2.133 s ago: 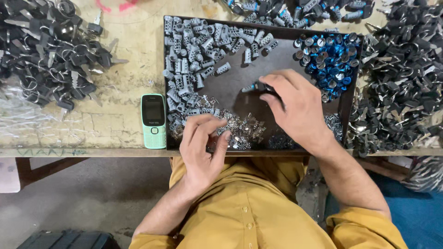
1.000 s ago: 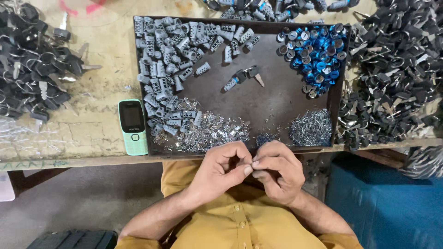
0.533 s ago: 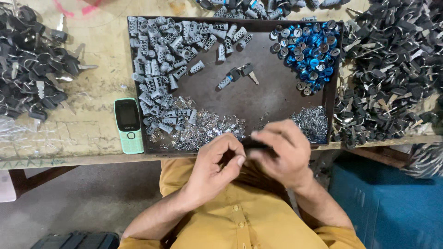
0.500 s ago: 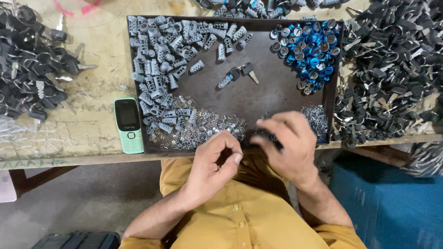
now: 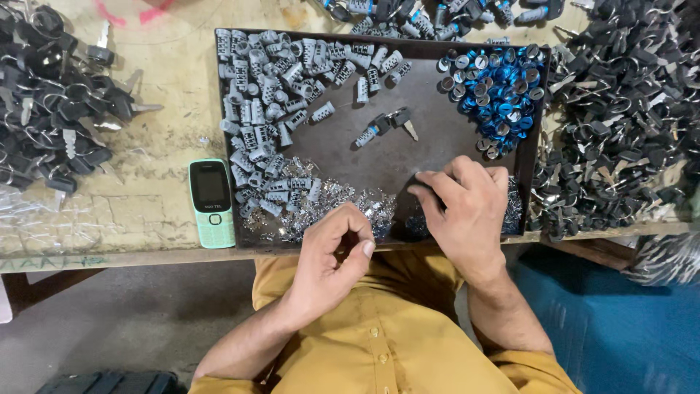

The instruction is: The person sits at a workbench assembling lock cylinders by hand. They pick small metal pins, springs, and blue caps from a tray, insert the pins and springs into the lock body, and press caps onto the cylinder, placing finished assemblies back on the tray.

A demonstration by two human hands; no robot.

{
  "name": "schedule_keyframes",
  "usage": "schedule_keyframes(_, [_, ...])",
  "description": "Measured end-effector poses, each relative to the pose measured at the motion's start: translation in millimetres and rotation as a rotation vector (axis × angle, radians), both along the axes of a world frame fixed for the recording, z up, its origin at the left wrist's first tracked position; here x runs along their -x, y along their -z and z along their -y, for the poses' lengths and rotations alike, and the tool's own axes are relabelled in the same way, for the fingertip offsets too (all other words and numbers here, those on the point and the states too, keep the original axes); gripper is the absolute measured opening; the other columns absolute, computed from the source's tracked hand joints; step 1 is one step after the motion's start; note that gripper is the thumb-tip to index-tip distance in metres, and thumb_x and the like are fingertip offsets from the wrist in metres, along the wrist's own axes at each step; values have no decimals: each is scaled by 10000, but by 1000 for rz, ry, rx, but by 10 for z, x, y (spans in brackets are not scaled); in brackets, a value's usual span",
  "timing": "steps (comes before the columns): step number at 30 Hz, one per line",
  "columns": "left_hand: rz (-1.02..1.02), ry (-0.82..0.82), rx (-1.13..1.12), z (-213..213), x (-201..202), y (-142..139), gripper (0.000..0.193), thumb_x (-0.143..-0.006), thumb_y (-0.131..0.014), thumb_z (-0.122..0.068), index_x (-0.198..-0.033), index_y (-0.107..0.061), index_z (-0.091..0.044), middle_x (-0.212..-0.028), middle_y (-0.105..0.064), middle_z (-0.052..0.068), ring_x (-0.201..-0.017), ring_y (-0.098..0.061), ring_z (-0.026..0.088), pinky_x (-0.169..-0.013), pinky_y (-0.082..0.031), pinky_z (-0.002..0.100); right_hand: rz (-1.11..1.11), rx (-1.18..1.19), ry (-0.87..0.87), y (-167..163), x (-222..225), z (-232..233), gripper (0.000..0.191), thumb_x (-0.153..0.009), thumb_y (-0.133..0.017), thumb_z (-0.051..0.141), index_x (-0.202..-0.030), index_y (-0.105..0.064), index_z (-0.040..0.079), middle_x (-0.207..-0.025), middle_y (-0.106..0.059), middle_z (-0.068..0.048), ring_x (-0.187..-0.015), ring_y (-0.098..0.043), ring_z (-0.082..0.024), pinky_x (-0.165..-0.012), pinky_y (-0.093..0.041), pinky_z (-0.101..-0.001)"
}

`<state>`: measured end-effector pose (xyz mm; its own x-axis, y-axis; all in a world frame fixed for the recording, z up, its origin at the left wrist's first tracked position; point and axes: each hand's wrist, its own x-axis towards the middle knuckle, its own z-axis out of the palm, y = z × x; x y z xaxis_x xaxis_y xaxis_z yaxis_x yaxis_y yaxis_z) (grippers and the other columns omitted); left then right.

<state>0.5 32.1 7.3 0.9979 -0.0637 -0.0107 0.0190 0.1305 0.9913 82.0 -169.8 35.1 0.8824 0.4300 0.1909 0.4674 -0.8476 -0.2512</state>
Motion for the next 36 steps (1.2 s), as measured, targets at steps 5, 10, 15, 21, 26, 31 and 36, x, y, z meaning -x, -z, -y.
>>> schedule_keyframes(5, [39,3,21,-17,-5,6,111,-865,-610,-1,-876,-507,-41,-846,-513,23,-726,-461,121,-640,-379,273,11,-2,4,45,-106,-60,141,-786,-833,112,-847,-707,127,-837,-593,-22,-773,-560,-255,-774,-347,-416])
schedule_keyframes(10, [56,-6,-16,-5,-8,-13,108,-868,-634,-15,-888,-531,-41,-842,-527,28,-757,-513,132,-680,-427,277,-368,-550,107,-4,-10,81,85,-906,-682,71,-919,-599,56,-889,-540,-25,-766,-493,-149,-746,-381,-313])
schedule_keyframes(15, [-54,28,53,100,-31,-27,94,-933,-665,-38,-912,-573,-29,-848,-527,8,-746,-471,82,-655,-404,248,-927,-1122,-80,8,315,174,53,-1014,-570,72,-1034,-547,29,-1046,-524,-62,-935,-487,-120,-860,-420,-266])
schedule_keyframes(21, [-219,148,428,188,-21,-1,76,-1052,-618,-77,-1015,-575,-28,-918,-519,-57,-831,-456,15,-719,-403,198,-997,-1209,-140,84,437,172,59,-1025,-558,29,-1081,-546,13,-1115,-521,-85,-1013,-490,-138,-961,-423,-285])
schedule_keyframes(26, [-284,163,491,204,0,33,108,-1039,-654,-126,-1038,-612,-27,-904,-561,-48,-793,-478,4,-679,-413,190,-968,-1193,-199,122,413,221,67,-1034,-590,40,-1082,-566,1,-1120,-538,-94,-1011,-508,-145,-951,-436,-286])
schedule_keyframes(31, [-328,193,499,192,-2,35,160,-1022,-686,-177,-1014,-634,-26,-863,-586,-39,-723,-501,10,-616,-419,190,-978,-1180,-227,154,390,260,97,-1032,-624,80,-1062,-582,-3,-1094,-550,-98,-983,-518,-145,-916,-445,-276])
schedule_keyframes(36, [-337,233,469,171,-20,8,162,-1003,-685,-176,-991,-636,-22,-840,-608,-36,-692,-495,12,-587,-407,189,-1020,-1233,-228,159,408,282,121,-1032,-639,99,-1070,-586,-3,-1100,-553,-103,-1000,-531,-151,-928,-449,-281])
